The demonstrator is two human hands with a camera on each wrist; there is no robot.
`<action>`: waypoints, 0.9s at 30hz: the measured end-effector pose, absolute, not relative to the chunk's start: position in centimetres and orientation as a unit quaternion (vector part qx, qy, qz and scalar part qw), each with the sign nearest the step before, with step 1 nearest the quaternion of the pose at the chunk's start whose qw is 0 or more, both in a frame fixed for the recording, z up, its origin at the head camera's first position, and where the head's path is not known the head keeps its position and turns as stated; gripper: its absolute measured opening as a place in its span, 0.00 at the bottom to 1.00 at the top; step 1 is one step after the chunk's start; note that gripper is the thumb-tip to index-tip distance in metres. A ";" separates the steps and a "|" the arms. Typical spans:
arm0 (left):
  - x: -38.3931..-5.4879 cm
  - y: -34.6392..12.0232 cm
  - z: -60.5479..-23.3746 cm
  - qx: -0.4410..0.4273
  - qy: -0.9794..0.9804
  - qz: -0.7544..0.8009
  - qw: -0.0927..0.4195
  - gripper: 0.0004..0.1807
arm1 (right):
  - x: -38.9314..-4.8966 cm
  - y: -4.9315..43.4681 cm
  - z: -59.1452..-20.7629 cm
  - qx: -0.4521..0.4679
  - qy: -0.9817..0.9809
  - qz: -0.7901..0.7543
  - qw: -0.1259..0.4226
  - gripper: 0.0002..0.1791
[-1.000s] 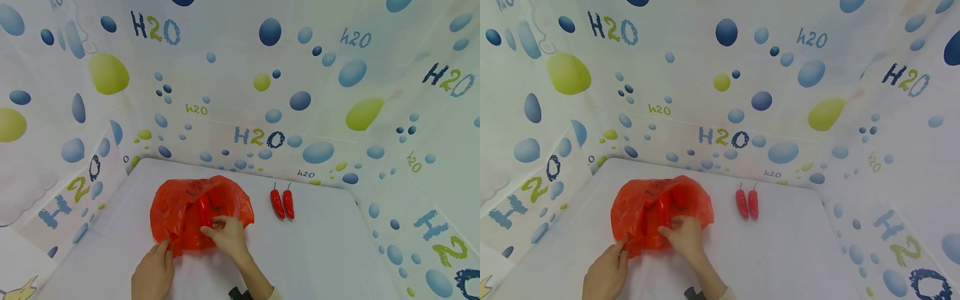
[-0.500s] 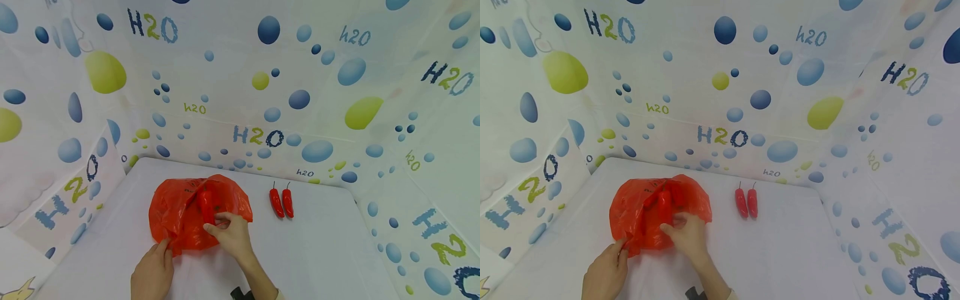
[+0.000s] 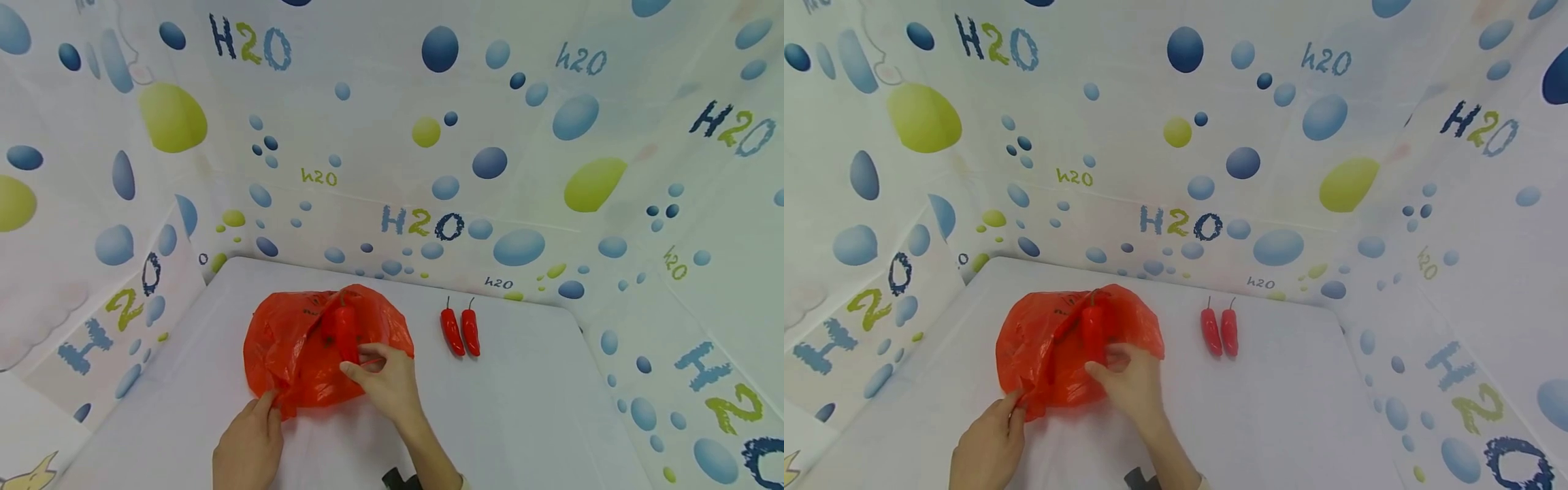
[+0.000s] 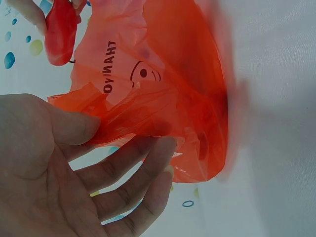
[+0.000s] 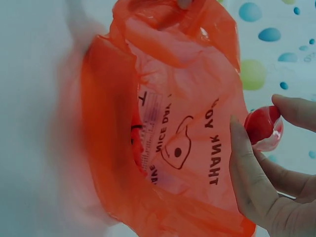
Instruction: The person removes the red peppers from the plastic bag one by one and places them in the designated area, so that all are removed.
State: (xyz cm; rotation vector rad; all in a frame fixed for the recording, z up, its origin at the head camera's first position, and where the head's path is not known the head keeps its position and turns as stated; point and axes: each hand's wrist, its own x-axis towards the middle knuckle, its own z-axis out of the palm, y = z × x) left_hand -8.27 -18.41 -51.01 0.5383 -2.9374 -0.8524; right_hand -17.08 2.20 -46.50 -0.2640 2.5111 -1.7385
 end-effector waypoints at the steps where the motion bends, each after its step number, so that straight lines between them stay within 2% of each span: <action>1: -8.3 -18.4 -51.0 0.173 -0.946 -0.275 0.018 0.23 | -17.1 2.3 -46.4 -0.083 0.819 -0.566 0.038 0.25; 27: -8.2 -18.2 -51.0 0.173 -0.945 -0.276 0.015 0.23 | -18.4 5.9 -45.8 -0.054 0.825 -0.562 -0.010 0.25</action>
